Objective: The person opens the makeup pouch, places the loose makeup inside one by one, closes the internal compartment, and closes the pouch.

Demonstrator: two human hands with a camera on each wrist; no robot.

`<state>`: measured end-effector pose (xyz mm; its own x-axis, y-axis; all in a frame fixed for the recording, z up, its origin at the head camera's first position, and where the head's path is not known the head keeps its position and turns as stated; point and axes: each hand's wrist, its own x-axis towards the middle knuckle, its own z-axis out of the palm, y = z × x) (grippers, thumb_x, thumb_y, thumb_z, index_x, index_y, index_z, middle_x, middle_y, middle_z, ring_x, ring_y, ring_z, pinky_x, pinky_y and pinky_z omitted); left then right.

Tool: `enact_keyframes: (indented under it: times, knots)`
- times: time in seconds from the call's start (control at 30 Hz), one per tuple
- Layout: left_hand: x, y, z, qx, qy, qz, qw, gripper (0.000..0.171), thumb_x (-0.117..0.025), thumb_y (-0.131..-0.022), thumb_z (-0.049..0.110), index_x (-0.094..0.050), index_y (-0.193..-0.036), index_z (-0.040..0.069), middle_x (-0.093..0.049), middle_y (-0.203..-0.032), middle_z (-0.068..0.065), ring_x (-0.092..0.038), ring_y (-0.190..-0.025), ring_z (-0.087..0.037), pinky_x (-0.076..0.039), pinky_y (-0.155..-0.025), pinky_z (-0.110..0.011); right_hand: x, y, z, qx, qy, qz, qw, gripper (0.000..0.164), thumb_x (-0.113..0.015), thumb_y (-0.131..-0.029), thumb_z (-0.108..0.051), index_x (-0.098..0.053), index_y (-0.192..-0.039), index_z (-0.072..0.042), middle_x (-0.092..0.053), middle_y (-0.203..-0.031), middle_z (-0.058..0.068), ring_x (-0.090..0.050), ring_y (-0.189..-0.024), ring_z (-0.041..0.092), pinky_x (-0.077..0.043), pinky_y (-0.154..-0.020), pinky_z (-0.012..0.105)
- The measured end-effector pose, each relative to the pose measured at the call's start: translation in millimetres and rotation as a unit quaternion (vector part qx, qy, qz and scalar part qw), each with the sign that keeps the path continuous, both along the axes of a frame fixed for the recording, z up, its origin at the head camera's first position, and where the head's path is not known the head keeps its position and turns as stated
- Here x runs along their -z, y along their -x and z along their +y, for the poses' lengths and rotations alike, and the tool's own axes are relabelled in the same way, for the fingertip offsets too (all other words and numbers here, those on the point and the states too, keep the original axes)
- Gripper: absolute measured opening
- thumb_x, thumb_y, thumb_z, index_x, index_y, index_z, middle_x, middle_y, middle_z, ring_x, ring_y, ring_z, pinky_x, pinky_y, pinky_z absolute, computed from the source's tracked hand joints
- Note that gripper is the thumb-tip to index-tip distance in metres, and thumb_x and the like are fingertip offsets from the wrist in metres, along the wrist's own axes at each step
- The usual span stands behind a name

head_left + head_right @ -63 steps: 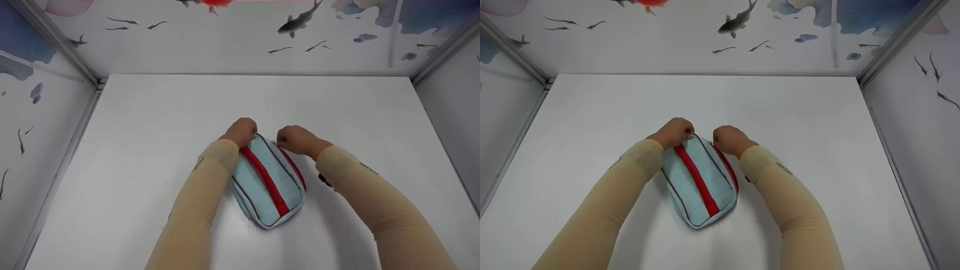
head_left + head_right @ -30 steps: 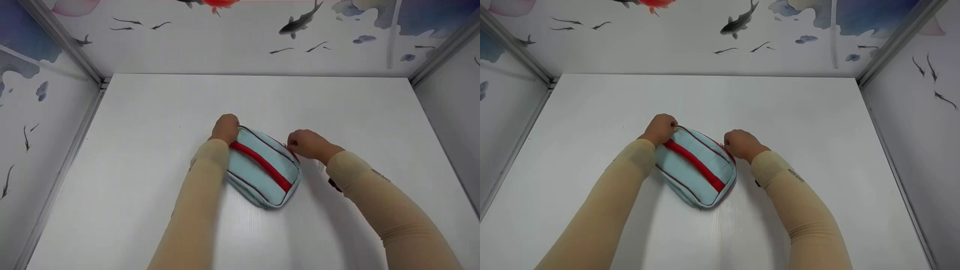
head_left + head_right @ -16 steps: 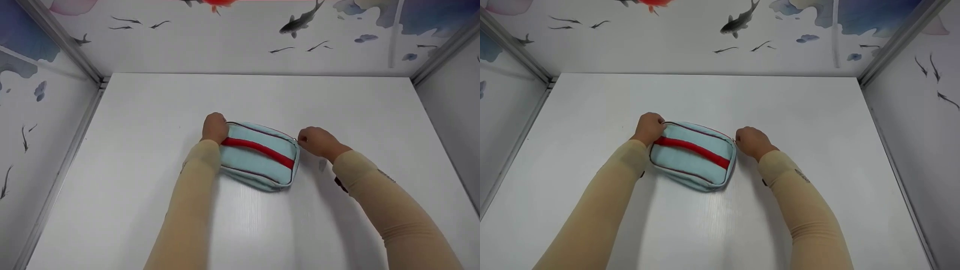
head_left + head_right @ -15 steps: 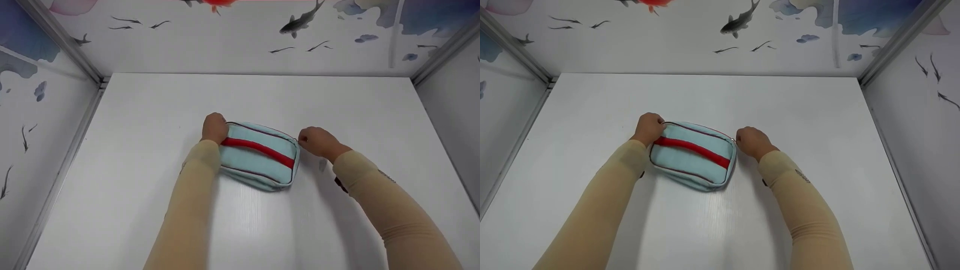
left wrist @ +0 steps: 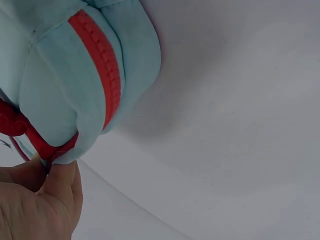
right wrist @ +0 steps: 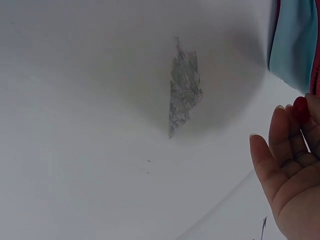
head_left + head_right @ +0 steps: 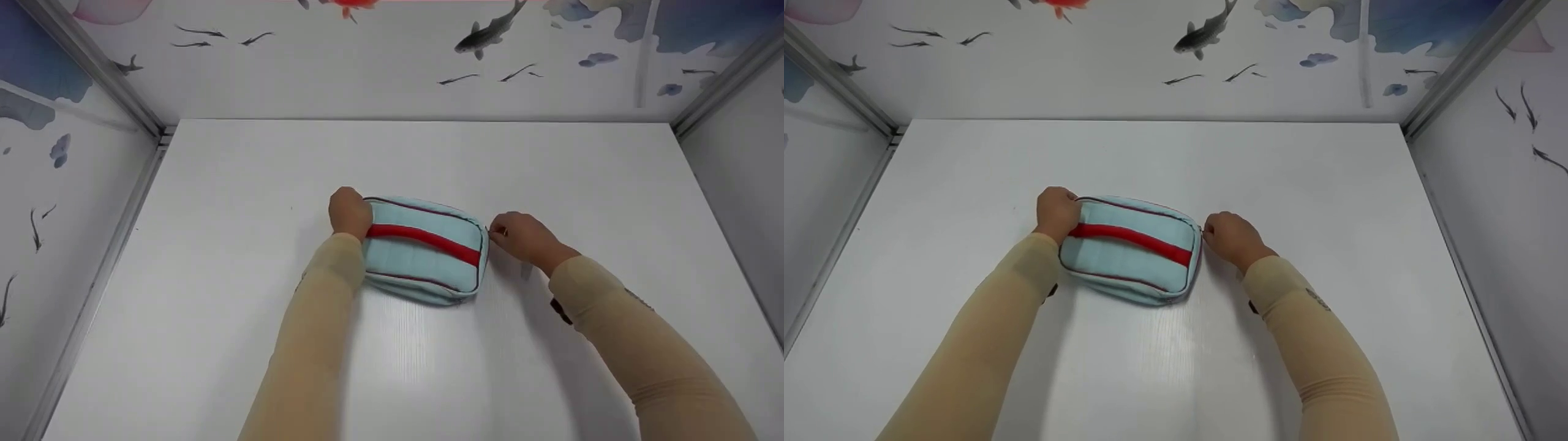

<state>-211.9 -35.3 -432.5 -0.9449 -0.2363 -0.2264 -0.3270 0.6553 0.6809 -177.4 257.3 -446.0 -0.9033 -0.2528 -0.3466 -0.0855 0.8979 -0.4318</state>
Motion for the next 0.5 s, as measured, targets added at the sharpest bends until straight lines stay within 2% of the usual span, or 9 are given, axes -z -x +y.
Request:
enact_keyframes:
  times: [0.1, 0.27, 0.4, 0.5]
  knots:
    - [1.6, -0.9, 0.1, -0.010, 0.000, 0.016, 0.9998, 0.023, -0.044, -0.093, -0.001, -0.065, -0.094, -0.008, -0.068, -0.097, -0.019, -0.059, -0.087, -0.021, -0.052, -0.085, -0.036, -1.0, -5.4, 1.4, 0.004, 0.002, -0.002, 1.000, 0.021, -0.057, -0.096, -0.013, -0.064, -0.109, 0.001, -0.063, -0.102, 0.015, -0.055, -0.091, 0.029, -0.050, -0.086, 0.046]
    - [0.2, -4.1, -0.9, -0.055, -0.044, 0.003, 0.9975, 0.025, -0.043, -0.094, 0.001, -0.065, -0.104, -0.007, -0.066, -0.105, -0.018, -0.062, -0.100, -0.026, -0.051, -0.090, -0.037, -2.6, -13.1, 3.8, 0.009, 0.004, 0.008, 1.000, 0.021, -0.057, -0.096, -0.013, -0.065, -0.110, 0.001, -0.063, -0.102, 0.015, -0.056, -0.090, 0.028, -0.051, -0.084, 0.045]
    - [-2.7, -7.4, -1.1, -0.085, -0.084, -0.006, 0.9928, 0.024, -0.044, -0.095, 0.003, -0.061, -0.109, -0.005, -0.064, -0.109, -0.017, -0.060, -0.102, -0.026, -0.049, -0.093, -0.037, -3.1, -20.2, 1.8, 0.015, 0.004, 0.009, 1.000, 0.021, -0.058, -0.095, -0.014, -0.065, -0.109, 0.000, -0.063, -0.100, 0.013, -0.055, -0.089, 0.027, -0.051, -0.083, 0.044]
    - [-4.7, -9.5, -0.9, -0.098, -0.096, -0.017, 0.9904, 0.024, -0.044, -0.096, 0.005, -0.060, -0.112, -0.004, -0.063, -0.110, -0.017, -0.059, -0.104, -0.026, -0.049, -0.094, -0.037, -4.0, -25.1, -0.6, 0.027, 0.008, -0.001, 1.000, 0.021, -0.058, -0.096, -0.015, -0.065, -0.110, -0.001, -0.062, -0.101, 0.013, -0.054, -0.089, 0.027, -0.051, -0.082, 0.042]
